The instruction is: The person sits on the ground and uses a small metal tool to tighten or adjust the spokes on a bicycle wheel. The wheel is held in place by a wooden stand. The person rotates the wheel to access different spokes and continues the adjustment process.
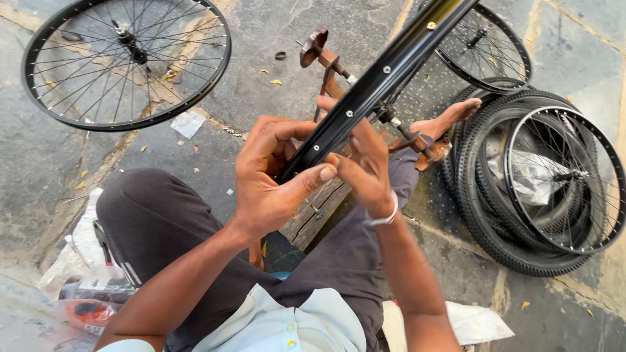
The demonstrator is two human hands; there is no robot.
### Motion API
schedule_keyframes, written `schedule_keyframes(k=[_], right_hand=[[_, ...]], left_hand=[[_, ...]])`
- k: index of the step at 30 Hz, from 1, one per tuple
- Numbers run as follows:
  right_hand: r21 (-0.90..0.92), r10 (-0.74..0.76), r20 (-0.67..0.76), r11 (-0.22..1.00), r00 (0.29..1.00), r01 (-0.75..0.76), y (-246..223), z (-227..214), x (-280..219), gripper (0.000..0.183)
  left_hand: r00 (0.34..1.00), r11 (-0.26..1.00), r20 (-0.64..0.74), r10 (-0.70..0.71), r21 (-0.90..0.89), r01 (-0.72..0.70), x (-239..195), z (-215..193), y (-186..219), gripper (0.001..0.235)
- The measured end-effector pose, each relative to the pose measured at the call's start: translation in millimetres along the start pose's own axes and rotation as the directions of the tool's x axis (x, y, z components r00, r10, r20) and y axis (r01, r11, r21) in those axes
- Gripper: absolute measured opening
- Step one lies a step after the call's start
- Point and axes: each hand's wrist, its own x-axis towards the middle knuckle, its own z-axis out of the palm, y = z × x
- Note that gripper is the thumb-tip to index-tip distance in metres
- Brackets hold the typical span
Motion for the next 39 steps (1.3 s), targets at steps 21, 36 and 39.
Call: schedule_keyframes(k=[21, 36, 39], right_hand=[[-0.621, -0.53, -0.241, 0.728, 0.813, 0.29, 25.2, 44.4, 14.8, 0.032], [-0.2, -0.286, -0.672, 0.958, 0.683, 0.203, 39.9, 33.4, 6.6, 0.043], [-0.031, -0.267, -0.497, 0.956, 0.826, 0.291, 42.6, 32.2, 12.7, 0.045]], left_hand=[[0.991, 0.991, -0.013, 0.131, 0.031, -0.13, -3.4, 0.0, -9.3, 0.047], [0.96, 0.914, 0.115, 0.256, 0.295, -0.279, 20.1, -1.0, 25.0, 0.066], [0.974, 0.936, 0.06, 0.219, 0.268, -0.227, 23.9, 5.1, 19.3, 0.055]])
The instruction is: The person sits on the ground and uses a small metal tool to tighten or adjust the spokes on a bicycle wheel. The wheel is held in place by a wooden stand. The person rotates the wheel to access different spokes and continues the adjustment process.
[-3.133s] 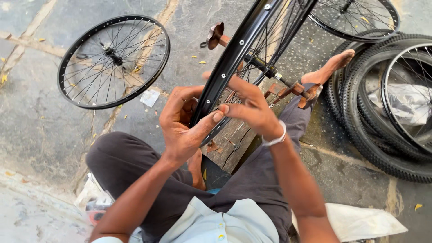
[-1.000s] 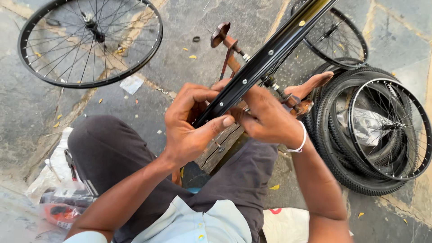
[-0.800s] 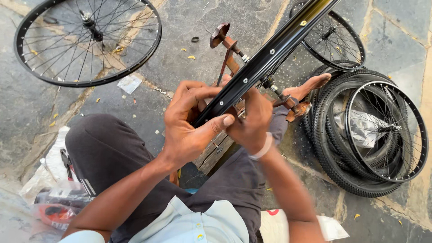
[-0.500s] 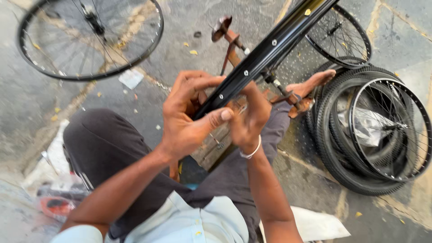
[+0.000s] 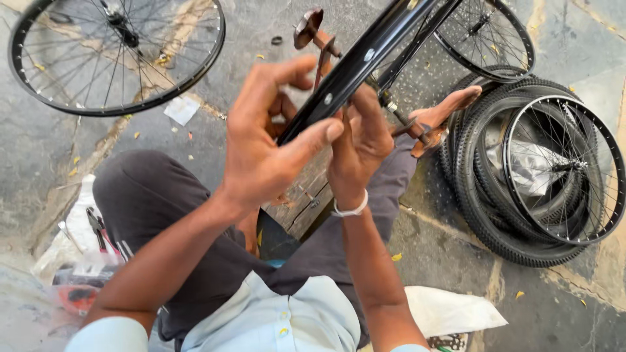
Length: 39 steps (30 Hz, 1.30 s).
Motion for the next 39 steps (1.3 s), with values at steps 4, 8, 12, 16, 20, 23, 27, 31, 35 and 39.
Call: schedule_keyframes(k=[4, 8, 12, 16, 20, 23, 27, 31, 35, 39], right_hand=[[0.094, 0.19, 0.363, 0.967, 0.912, -0.239, -15.2, -24.3, 19.0, 0.059], [-0.08, 0.281, 0.526, 0.956, 0.803, -0.282, -32.0, -39.6, 34.6, 0.05], [-0.23, 0.184, 0.531, 0.971, 0.827, -0.068, -32.6, -31.3, 33.4, 0.046], [-0.133, 0.314, 0.622, 0.945, 0.717, -0.299, -41.6, -38.7, 49.7, 0.044], [-0.447, 0.098, 0.572, 0.87, 0.815, 0.208, -47.9, -26.1, 36.6, 0.04], [-0.49, 0.01, 0.473, 0.834, 0.881, 0.254, -50.1, -15.6, 19.2, 0.034], [-0.542, -0.122, 0.347, 0.783, 0.93, 0.305, -42.4, -3.1, 7.4, 0.036], [-0.619, -0.347, 0.324, 0.625, 0.88, 0.475, -19.1, 1.2, 11.6, 0.038], [-0.536, -0.206, 0.128, 0.809, 0.97, 0.242, -16.7, 14.8, -20.0, 0.026], [-0.572, -0.406, 0.159, 0.705, 0.9, 0.419, -2.9, 23.4, -34.3, 0.031]], left_hand=[[0.998, 0.998, -0.008, -0.067, -0.022, 0.066, -13.0, 0.6, -9.0, 0.047], [0.997, 0.994, 0.013, -0.071, -0.081, 0.071, -15.1, -2.2, -15.4, 0.038], [0.997, 0.987, 0.006, -0.079, -0.14, 0.08, -17.4, -0.9, -16.1, 0.039], [0.989, 0.979, 0.027, -0.143, -0.146, 0.145, -20.2, -3.1, -18.8, 0.037], [0.995, 0.987, 0.006, -0.104, -0.121, 0.104, -20.0, -3.1, -19.8, 0.042], [0.993, 0.986, -0.01, -0.117, -0.124, 0.114, -22.5, -4.5, -19.6, 0.045], [0.975, 0.962, -0.054, -0.216, -0.182, 0.203, -24.5, 0.4, -15.9, 0.047], [0.983, 0.98, -0.073, -0.17, -0.121, 0.16, -30.8, -0.6, -17.1, 0.049], [0.988, 0.969, -0.032, -0.15, -0.203, 0.14, -30.4, 1.8, -23.4, 0.047], [0.991, 0.969, 0.125, -0.047, -0.234, 0.075, -24.0, -11.7, -28.9, 0.042]])
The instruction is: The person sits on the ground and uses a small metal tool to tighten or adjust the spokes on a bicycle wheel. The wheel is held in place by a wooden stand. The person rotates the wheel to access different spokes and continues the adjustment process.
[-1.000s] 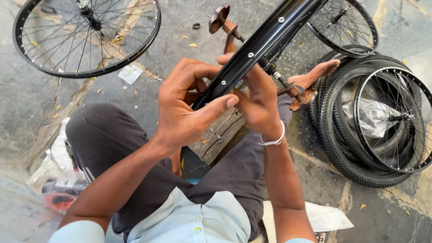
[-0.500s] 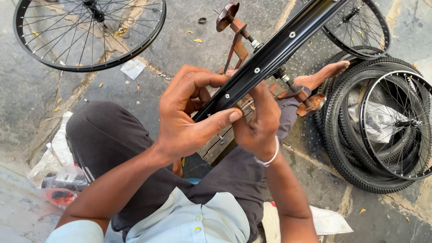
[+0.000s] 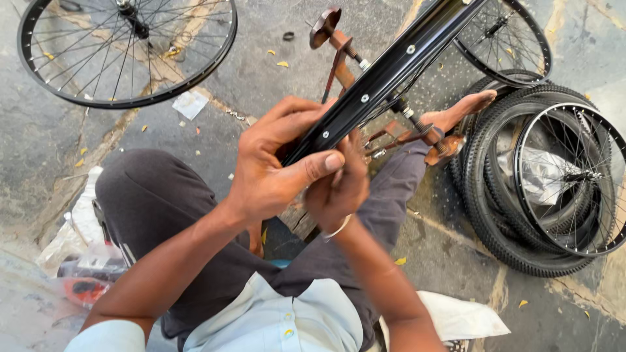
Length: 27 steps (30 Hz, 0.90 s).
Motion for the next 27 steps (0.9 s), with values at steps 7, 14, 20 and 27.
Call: schedule_keyframes(k=[7, 14, 20, 27], right_hand=[[0.065, -0.082, 0.691, 0.997, 0.719, 0.052, 21.6, -69.1, 98.9, 0.042], [0.098, -0.053, 0.859, 0.993, 0.509, -0.062, 13.8, -72.4, 141.8, 0.056], [-0.175, -0.217, 0.237, 0.949, 0.947, 0.261, 15.7, -20.8, 54.3, 0.034], [-0.096, 0.113, 0.071, 0.99, 0.991, -0.106, -11.8, -5.0, -1.7, 0.03]], left_hand=[[0.991, 0.992, -0.07, -0.116, 0.04, 0.119, -0.2, 9.4, 10.9, 0.049], [0.974, 0.97, -0.128, -0.186, -0.182, 0.161, 1.1, 16.8, 11.4, 0.037], [0.969, 0.991, -0.208, -0.129, -0.064, 0.118, -6.2, 15.0, 4.1, 0.048], [0.991, 0.983, -0.073, -0.115, -0.153, 0.103, -7.6, 7.5, -1.2, 0.047]])
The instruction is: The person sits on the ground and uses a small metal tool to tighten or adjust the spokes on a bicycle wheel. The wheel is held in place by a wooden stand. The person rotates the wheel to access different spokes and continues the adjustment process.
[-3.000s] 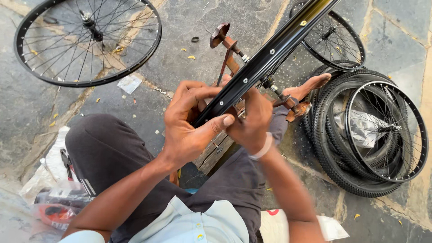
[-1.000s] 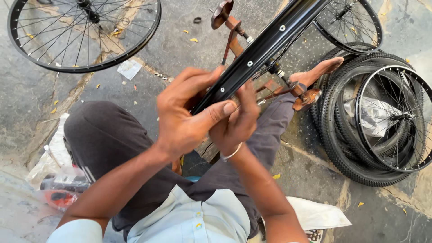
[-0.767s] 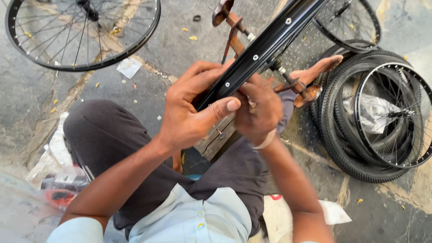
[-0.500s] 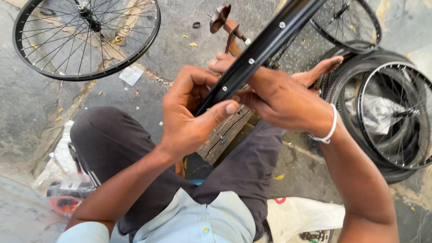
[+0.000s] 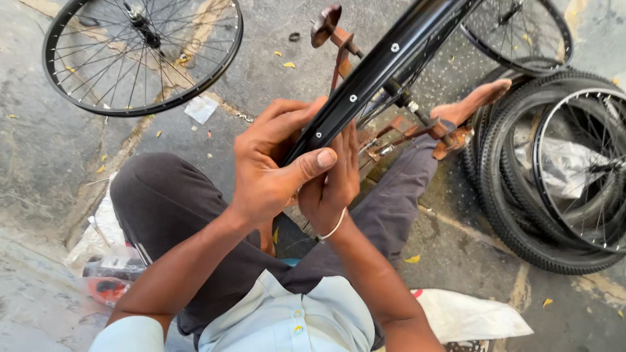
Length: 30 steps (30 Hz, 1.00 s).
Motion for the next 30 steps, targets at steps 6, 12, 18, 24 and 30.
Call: schedule_keyframes(k=[6, 12, 18, 24, 30], right_hand=[[0.051, -0.084, 0.136, 0.996, 0.987, 0.078, 19.2, -23.8, 32.1, 0.026], [0.262, -0.212, 0.728, 0.965, 0.651, 0.021, 11.6, -69.9, 124.5, 0.05], [0.052, -0.243, 0.52, 0.966, 0.819, 0.254, 21.3, -51.1, 96.8, 0.038], [0.005, -0.267, 0.207, 0.962, 0.941, 0.271, 44.4, -24.8, 59.1, 0.043], [0.104, -0.008, 0.11, 0.995, 0.994, -0.004, 2.5, -22.6, 23.8, 0.032]], left_hand=[[1.0, 0.993, 0.015, -0.013, 0.117, 0.012, 4.4, -0.5, 4.0, 0.053], [0.999, 0.999, -0.035, 0.016, -0.043, -0.017, 3.0, 3.8, 1.5, 0.047], [0.994, 0.997, -0.105, -0.02, 0.074, 0.027, 4.2, 8.5, 10.6, 0.042], [0.987, 0.993, -0.158, -0.019, 0.11, 0.037, 1.1, 11.8, 11.3, 0.05], [0.992, 0.997, -0.115, -0.046, 0.058, 0.053, 4.1, 8.0, 9.0, 0.045]])
